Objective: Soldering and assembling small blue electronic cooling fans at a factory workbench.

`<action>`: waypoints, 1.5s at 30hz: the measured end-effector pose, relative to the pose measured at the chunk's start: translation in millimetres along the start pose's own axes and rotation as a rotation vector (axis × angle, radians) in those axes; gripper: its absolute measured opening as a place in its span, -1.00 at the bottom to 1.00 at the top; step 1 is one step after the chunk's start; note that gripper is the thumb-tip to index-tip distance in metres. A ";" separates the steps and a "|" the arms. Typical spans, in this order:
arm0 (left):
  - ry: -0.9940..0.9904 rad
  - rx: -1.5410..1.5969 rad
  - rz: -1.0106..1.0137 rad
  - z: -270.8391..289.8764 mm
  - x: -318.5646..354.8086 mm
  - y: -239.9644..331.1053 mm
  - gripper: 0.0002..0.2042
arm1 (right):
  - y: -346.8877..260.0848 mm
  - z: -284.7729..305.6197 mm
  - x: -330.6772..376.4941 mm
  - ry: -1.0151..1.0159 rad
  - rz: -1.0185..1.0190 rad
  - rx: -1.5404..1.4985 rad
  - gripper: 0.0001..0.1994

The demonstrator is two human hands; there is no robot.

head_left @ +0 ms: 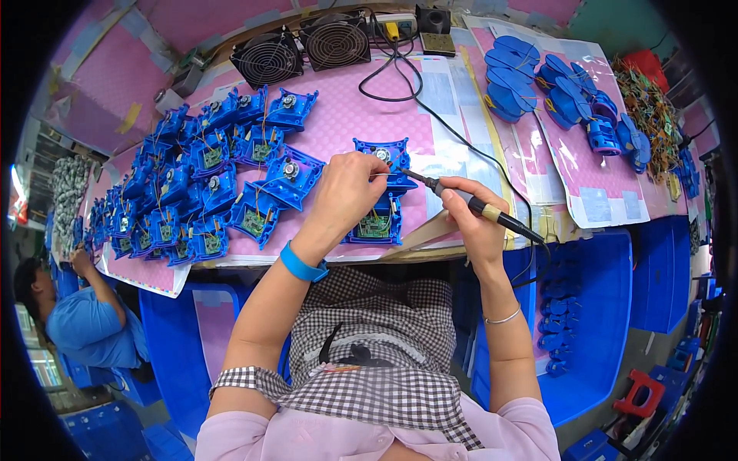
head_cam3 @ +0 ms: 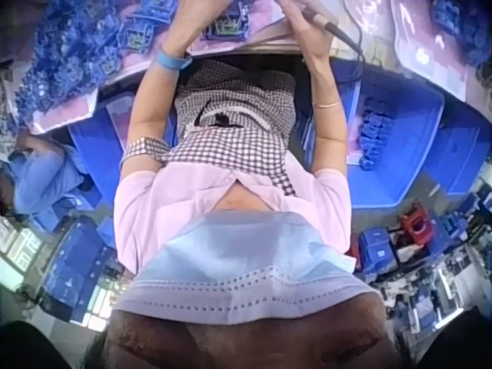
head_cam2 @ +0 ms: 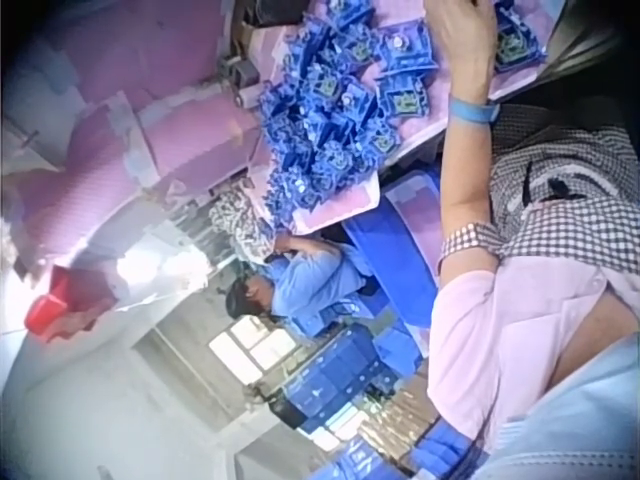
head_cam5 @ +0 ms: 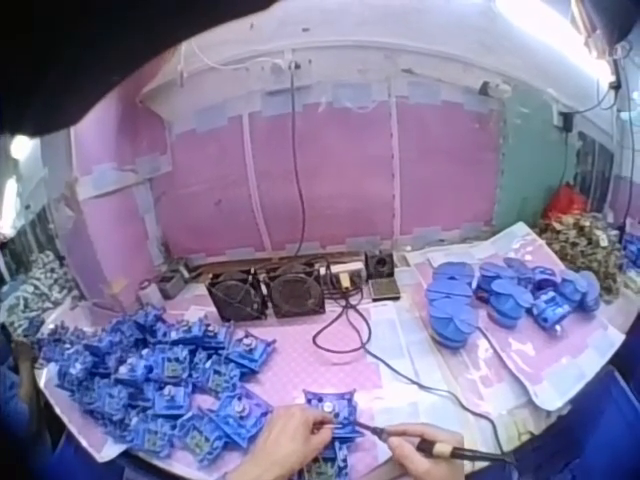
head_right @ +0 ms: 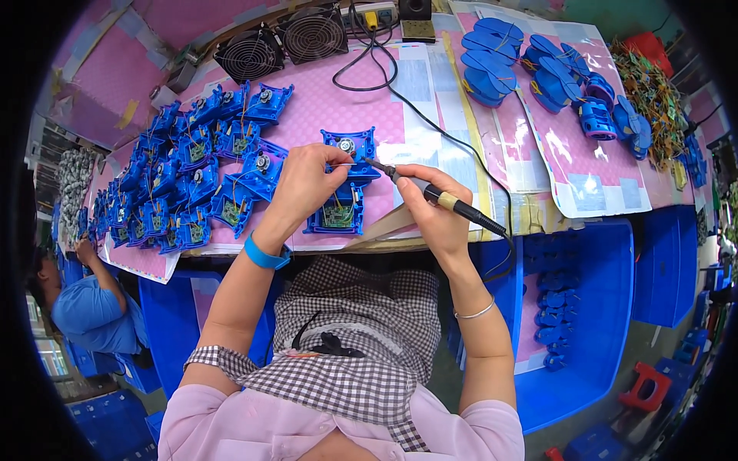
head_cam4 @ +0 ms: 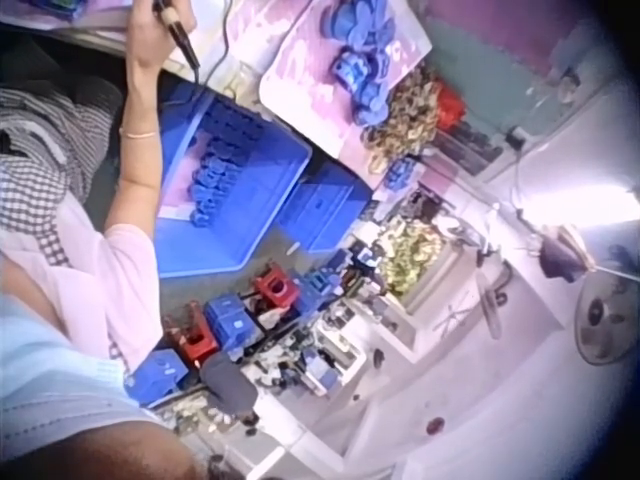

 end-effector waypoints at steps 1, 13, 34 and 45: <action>0.000 -0.003 0.008 0.0 0.1 0.0 -0.83 | -0.6 0.5 0.2 0.006 -0.002 -0.024 -0.80; 0.002 0.017 -0.016 -1.0 -1.1 -0.9 -0.84 | -0.7 10.8 1.0 0.066 0.011 -0.066 -0.79; 0.340 0.181 0.242 16.0 13.7 -5.6 -0.78 | -7.7 -0.4 3.2 0.046 0.016 -0.106 -0.77; 0.344 0.089 0.135 9.8 15.7 -0.1 -0.83 | -1.0 -8.0 4.5 -0.012 0.091 -0.092 -0.78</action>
Point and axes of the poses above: each hand's wrist, its own x-axis away from the middle knuckle, its own z-axis out of the back of the hand, y = z × x, the point moved 1 cm from there along -x, towards the middle knuckle, and after that the axes turned 7 degrees about -z, right-handed, at the moved point
